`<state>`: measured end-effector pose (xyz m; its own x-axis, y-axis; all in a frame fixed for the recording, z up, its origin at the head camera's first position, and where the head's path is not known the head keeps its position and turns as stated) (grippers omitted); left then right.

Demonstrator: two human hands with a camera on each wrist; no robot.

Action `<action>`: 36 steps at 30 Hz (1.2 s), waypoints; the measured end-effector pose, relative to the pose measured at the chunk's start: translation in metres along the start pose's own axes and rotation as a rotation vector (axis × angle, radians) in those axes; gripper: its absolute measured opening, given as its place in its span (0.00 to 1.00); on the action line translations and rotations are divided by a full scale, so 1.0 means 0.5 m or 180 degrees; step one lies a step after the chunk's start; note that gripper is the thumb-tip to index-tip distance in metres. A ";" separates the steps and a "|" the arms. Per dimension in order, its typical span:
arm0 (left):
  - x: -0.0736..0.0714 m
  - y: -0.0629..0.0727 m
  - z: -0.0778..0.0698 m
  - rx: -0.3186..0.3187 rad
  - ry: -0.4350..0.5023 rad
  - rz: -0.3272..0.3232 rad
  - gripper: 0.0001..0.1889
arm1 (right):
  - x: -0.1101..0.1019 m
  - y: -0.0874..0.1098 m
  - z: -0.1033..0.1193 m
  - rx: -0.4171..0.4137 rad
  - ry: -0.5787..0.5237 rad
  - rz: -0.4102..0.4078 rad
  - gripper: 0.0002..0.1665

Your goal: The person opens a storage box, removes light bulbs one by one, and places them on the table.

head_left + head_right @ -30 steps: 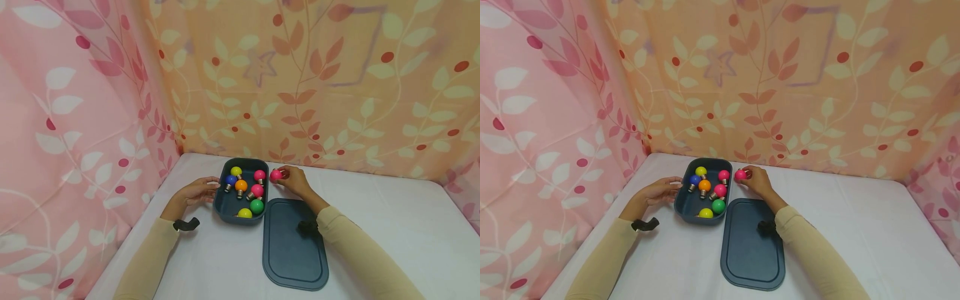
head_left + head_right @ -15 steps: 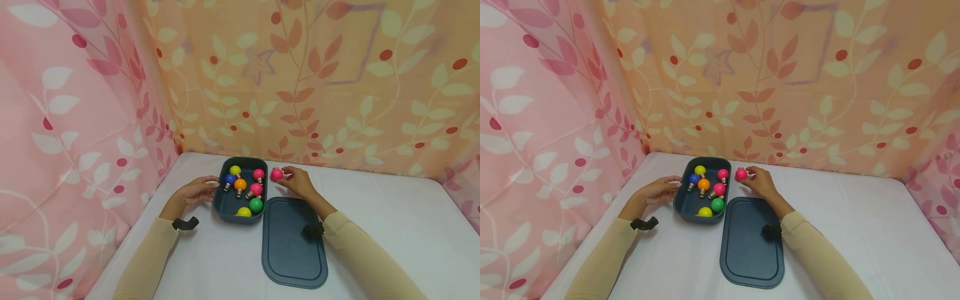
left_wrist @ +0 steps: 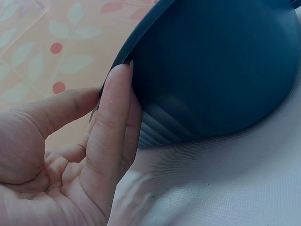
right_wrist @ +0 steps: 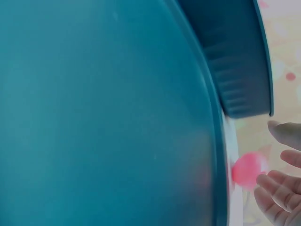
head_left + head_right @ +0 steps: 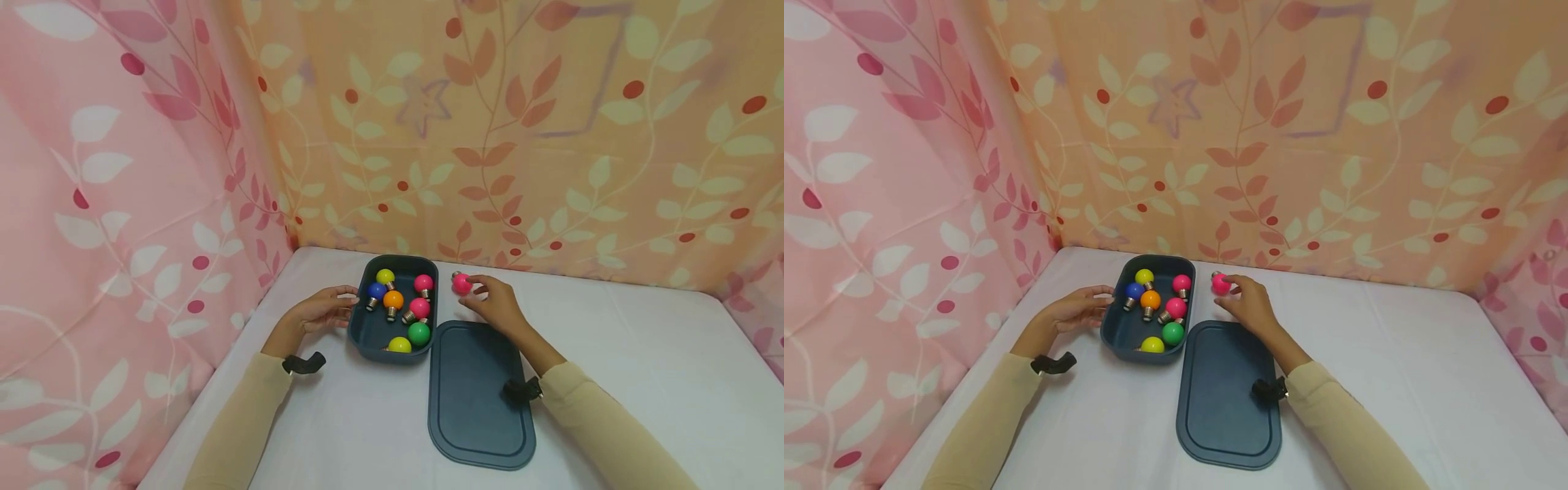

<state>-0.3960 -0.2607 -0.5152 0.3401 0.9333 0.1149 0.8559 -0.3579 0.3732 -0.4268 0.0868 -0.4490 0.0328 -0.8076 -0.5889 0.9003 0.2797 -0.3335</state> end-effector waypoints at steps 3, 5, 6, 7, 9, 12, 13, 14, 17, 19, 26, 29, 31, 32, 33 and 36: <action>0.000 0.000 0.000 0.0006 0.0002 0.0010 0.15 | 0.002 0.008 0.025 -0.0131 -0.0046 0.0019 0.31; 0.000 0.001 0.000 0.0011 -0.0001 0.0014 0.15 | 0.007 0.013 0.042 -0.0210 -0.0091 0.0054 0.31; 0.001 0.001 -0.001 0.0014 -0.0009 0.0022 0.15 | 0.009 0.016 0.051 -0.0232 -0.0107 0.0071 0.31; 0.001 0.001 -0.001 0.0014 -0.0019 0.0022 0.15 | 0.012 0.019 0.059 -0.0254 -0.0120 0.0088 0.31; 0.001 0.001 -0.001 0.0011 -0.0021 0.0025 0.16 | 0.017 0.026 0.074 -0.0289 -0.0146 0.0119 0.30; 0.002 0.001 -0.002 0.0001 -0.0010 0.0035 0.16 | 0.026 0.037 0.100 -0.0342 -0.0202 0.0171 0.28; 0.002 0.001 -0.003 0.0000 -0.0001 0.0040 0.16 | 0.029 0.040 0.107 -0.0378 -0.0201 0.0185 0.28; 0.003 0.001 -0.004 0.0004 0.0003 0.0053 0.16 | 0.032 0.043 0.115 -0.0396 -0.0213 0.0205 0.28; 0.004 0.001 -0.006 0.0010 0.0021 0.0082 0.15 | 0.043 0.051 0.139 -0.0450 -0.0204 0.0279 0.26; 0.004 0.001 -0.008 0.0018 0.0013 0.0094 0.15 | 0.052 0.056 0.155 -0.0473 -0.0203 0.0353 0.26; 0.003 0.000 -0.007 0.0015 0.0039 0.0116 0.15 | 0.085 0.073 0.211 -0.0629 -0.0295 0.0680 0.26; 0.003 0.000 -0.006 0.0026 0.0043 0.0118 0.14 | 0.101 0.075 0.226 -0.0733 -0.0315 0.0850 0.26; 0.002 0.000 -0.006 0.0038 0.0022 0.0111 0.14 | 0.114 0.074 0.233 -0.0757 -0.0349 0.1007 0.25; 0.002 0.000 -0.005 0.0041 0.0013 0.0104 0.14 | 0.120 0.074 0.235 -0.0751 -0.0362 0.1089 0.24; 0.002 0.000 -0.005 0.0043 0.0004 0.0099 0.14 | 0.126 0.074 0.237 -0.0742 -0.0383 0.1172 0.23; 0.002 -0.002 -0.002 0.0030 -0.0015 0.0085 0.13 | 0.145 0.073 0.243 -0.0701 -0.0358 0.1418 0.21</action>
<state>-0.3967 -0.2597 -0.5145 0.3648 0.9233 0.1204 0.8501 -0.3830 0.3614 -0.3390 -0.0245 -0.4146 0.4502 -0.6325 -0.6303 0.6759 0.7027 -0.2224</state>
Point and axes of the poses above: each hand's wrist, its own y-axis away from the middle knuckle, its own x-axis out of the palm, z = x × y, the point moved 9 cm from there along -y, towards the middle knuckle, and after that the axes turned 4 degrees about -y, right-handed, at the moved point
